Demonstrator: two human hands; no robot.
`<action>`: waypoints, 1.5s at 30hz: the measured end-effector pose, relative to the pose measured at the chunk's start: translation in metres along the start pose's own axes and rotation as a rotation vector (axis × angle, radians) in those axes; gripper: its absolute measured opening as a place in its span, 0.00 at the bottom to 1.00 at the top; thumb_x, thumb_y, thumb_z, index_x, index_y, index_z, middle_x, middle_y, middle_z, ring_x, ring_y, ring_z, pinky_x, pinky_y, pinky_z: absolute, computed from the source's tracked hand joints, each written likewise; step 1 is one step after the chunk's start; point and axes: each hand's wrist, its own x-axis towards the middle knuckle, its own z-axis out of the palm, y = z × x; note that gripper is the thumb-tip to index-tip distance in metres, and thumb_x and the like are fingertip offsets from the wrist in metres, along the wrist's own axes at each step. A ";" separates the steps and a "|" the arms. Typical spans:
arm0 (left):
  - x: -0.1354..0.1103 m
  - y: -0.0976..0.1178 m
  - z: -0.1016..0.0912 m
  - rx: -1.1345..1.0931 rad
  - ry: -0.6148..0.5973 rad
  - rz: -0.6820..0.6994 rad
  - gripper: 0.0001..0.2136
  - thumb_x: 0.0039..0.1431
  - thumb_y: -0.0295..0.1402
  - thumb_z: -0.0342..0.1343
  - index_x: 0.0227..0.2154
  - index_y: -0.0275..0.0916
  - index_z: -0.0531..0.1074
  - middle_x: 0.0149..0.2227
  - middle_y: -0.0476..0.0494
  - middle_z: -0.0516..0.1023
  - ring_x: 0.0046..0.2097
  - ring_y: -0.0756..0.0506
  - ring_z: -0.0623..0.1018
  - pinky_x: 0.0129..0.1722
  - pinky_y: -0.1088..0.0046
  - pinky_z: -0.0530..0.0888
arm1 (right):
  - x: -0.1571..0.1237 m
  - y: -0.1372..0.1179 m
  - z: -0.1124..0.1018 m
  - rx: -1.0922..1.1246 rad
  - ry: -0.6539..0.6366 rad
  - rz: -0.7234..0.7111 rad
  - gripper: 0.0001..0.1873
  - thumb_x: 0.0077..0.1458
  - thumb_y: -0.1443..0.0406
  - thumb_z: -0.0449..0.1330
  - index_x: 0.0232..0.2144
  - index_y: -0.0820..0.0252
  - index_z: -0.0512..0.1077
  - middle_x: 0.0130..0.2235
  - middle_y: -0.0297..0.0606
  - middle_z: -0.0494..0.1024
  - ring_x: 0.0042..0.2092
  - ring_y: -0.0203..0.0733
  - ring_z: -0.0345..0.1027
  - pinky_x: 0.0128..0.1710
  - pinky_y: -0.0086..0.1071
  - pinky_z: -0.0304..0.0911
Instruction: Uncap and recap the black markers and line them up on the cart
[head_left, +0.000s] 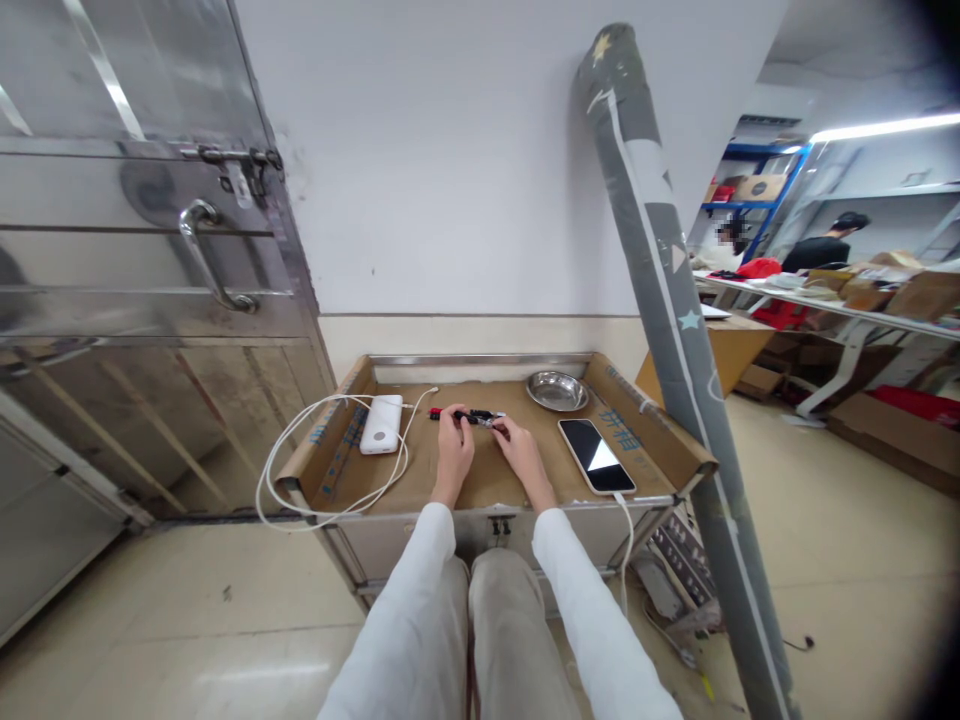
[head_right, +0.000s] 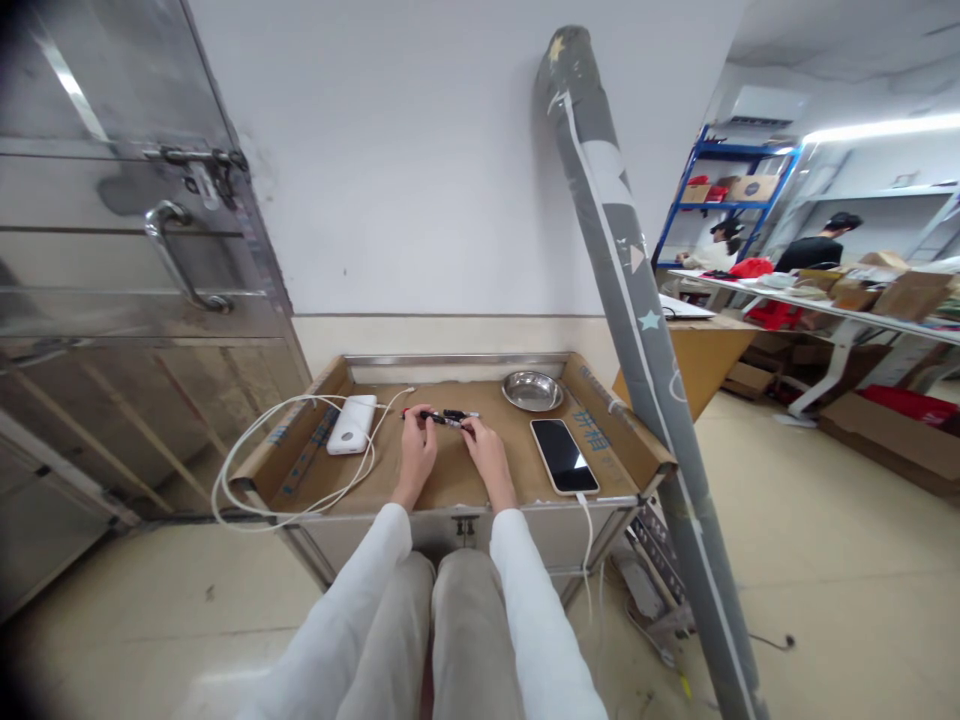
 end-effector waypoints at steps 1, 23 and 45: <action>0.000 -0.001 0.000 0.000 0.001 0.001 0.08 0.63 0.32 0.44 0.43 0.39 0.62 0.42 0.39 0.70 0.45 0.46 0.73 0.46 0.65 0.71 | 0.000 0.000 0.000 0.009 -0.001 0.003 0.08 0.57 0.64 0.52 0.37 0.56 0.70 0.37 0.38 0.79 0.37 0.42 0.74 0.39 0.32 0.66; 0.001 0.001 0.000 0.044 -0.021 0.050 0.06 0.63 0.30 0.43 0.41 0.39 0.62 0.41 0.39 0.69 0.45 0.45 0.72 0.47 0.64 0.70 | -0.001 0.004 0.002 -0.117 0.051 0.029 0.11 0.60 0.63 0.49 0.39 0.56 0.71 0.38 0.41 0.79 0.37 0.42 0.74 0.38 0.32 0.64; 0.002 -0.028 0.013 0.378 -0.352 0.180 0.06 0.61 0.30 0.48 0.29 0.41 0.67 0.32 0.44 0.72 0.38 0.44 0.73 0.45 0.62 0.70 | -0.004 0.008 0.002 -0.227 0.173 0.047 0.14 0.63 0.62 0.45 0.40 0.59 0.69 0.39 0.44 0.77 0.40 0.43 0.71 0.39 0.33 0.63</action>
